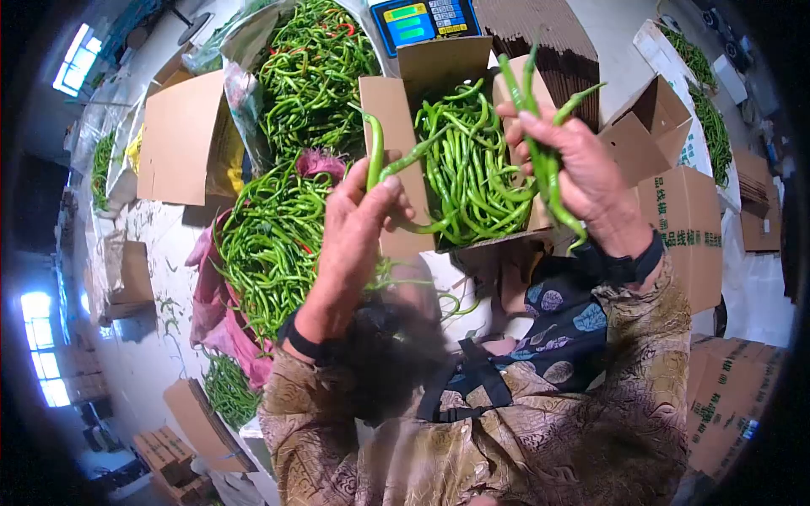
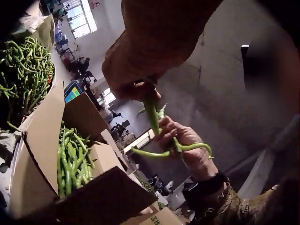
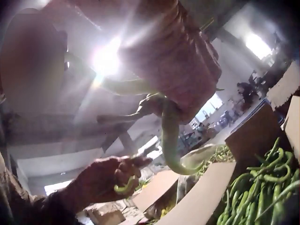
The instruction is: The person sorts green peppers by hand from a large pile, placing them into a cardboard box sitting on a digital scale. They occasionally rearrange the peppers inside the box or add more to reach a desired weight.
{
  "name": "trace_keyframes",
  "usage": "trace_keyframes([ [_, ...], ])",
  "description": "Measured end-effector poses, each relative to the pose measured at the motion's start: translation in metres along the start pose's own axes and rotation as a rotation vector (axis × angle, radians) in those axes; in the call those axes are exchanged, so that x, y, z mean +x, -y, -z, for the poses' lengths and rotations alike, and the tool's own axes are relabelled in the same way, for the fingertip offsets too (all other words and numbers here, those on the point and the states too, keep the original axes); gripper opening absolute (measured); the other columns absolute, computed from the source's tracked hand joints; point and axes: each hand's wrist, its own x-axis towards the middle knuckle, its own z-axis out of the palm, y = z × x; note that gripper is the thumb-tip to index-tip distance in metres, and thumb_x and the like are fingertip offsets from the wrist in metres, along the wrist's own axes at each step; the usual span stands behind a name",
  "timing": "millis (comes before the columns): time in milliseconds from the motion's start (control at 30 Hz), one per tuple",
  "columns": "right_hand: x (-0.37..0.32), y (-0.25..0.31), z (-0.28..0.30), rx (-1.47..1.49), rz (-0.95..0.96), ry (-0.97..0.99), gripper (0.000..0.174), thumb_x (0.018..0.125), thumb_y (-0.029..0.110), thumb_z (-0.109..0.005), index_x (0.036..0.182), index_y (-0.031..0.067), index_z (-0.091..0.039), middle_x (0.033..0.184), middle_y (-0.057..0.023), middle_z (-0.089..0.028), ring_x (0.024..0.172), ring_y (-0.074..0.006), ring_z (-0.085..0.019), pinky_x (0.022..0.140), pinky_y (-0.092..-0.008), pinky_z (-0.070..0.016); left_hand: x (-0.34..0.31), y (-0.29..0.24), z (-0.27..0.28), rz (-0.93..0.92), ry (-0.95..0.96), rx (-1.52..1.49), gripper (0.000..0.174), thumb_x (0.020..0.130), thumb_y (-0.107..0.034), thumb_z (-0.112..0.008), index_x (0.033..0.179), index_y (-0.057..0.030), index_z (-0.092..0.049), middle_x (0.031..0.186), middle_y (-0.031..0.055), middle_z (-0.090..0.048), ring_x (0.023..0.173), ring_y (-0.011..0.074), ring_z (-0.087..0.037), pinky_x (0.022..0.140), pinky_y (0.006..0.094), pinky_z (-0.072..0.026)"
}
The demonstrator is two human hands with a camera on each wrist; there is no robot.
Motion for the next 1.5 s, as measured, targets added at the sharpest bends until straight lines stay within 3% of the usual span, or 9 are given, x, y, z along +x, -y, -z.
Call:
trace_keyframes([
  [300,0.029,0.015,0.062,-0.066,0.034,-0.11,0.035,0.096,0.019,-0.055,0.125,-0.0009,-0.053,0.088,-0.0005,-0.059,0.073,-0.0046,-0.053,0.064,-0.0193,-0.0474,0.117,0.028,-0.013,0.222,0.202,-0.184,0.034,0.092,-0.015,-0.054,0.121,0.002,-0.053,0.079,0.001,-0.054,0.068,0.0096,-0.054,0.061,0.0202,-0.044],
  [700,0.053,-0.009,0.084,0.004,-0.166,-0.164,0.03,0.095,0.019,-0.056,0.119,0.0014,-0.053,0.084,-0.0019,-0.056,0.067,-0.0071,-0.052,0.056,-0.0203,-0.045,0.26,0.068,-0.025,0.209,0.682,0.404,0.034,0.086,-0.024,-0.063,0.112,-0.0025,-0.063,0.081,0.0054,-0.064,0.07,0.012,-0.059,0.068,0.0261,-0.0488],
  [767,0.056,-0.014,0.086,0.017,-0.163,-0.179,0.03,0.095,0.02,-0.056,0.119,0.0026,-0.053,0.084,-0.0019,-0.056,0.065,-0.0076,-0.052,0.055,-0.0206,-0.0448,0.273,0.089,-0.017,-0.312,0.41,0.996,0.041,0.087,-0.025,-0.061,0.118,0.0018,-0.06,0.091,0.0157,-0.069,0.083,0.0219,-0.066,0.077,0.0327,-0.0506],
  [800,0.056,-0.015,0.087,0.007,-0.18,-0.181,0.03,0.095,0.02,-0.056,0.119,0.0028,-0.053,0.084,-0.0019,-0.056,0.066,-0.0077,-0.052,0.055,-0.0206,-0.0448,0.271,0.088,-0.015,-0.199,0.364,1.027,0.045,0.087,-0.027,-0.062,0.121,0.003,-0.058,0.099,0.0217,-0.068,0.094,0.0303,-0.066,0.083,0.0373,-0.0499],
  [967,0.057,-0.022,0.092,-0.03,-0.213,-0.185,0.034,0.095,0.023,-0.057,0.122,0.0029,-0.053,0.085,-0.0012,-0.057,0.069,-0.0073,-0.052,0.059,-0.021,-0.0452,0.261,0.088,-0.008,-0.15,0.29,0.768,0.033,0.089,-0.025,-0.062,0.108,0.0009,-0.065,0.088,0.0208,-0.068,0.086,0.0309,-0.067,0.077,0.0373,-0.0504],
  [1033,0.057,-0.022,0.092,-0.032,-0.207,-0.185,0.035,0.095,0.023,-0.057,0.122,0.0027,-0.053,0.086,-0.0011,-0.057,0.07,-0.0071,-0.052,0.06,-0.0208,-0.0452,0.261,0.082,-0.005,-0.217,0.333,0.935,0.033,0.095,-0.025,-0.055,0.11,0.0036,-0.062,0.089,0.014,-0.068,0.084,0.0177,-0.062,0.077,0.0324,-0.0486],
  [1100,0.055,-0.02,0.09,-0.033,-0.198,-0.191,0.036,0.094,0.024,-0.057,0.123,0.0025,-0.053,0.086,-0.001,-0.057,0.07,-0.0069,-0.052,0.061,-0.0207,-0.0452,0.265,0.072,-0.007,-0.671,0.25,1.096,0.019,0.085,-0.013,-0.065,0.1,-0.0011,-0.064,0.085,0.0155,-0.064,0.077,0.0267,-0.063,0.071,0.0355,-0.05],
  [1433,0.058,-0.03,0.09,-0.032,-0.162,-0.166,0.038,0.094,0.024,-0.057,0.122,-0.0002,-0.052,0.09,-0.0032,-0.058,0.077,-0.007,-0.054,0.067,-0.0209,-0.0455,0.277,0.1,-0.038,-0.738,0.018,1.069,0.019,0.073,-0.005,-0.068,0.088,-0.0064,-0.056,0.084,0.0147,-0.059,0.08,0.0361,-0.06,0.069,0.0466,-0.0484],
  [1500,0.058,-0.032,0.089,-0.076,-0.15,-0.172,0.037,0.095,0.024,-0.056,0.122,-0.0011,-0.052,0.092,-0.0047,-0.059,0.081,-0.0084,-0.055,0.07,-0.0227,-0.0456,0.284,0.109,-0.035,-0.537,0.08,1.322,0.025,0.073,-0.009,-0.07,0.096,-0.0065,-0.059,0.088,0.0179,-0.062,0.085,0.0394,-0.061,0.072,0.047,-0.0497],
])
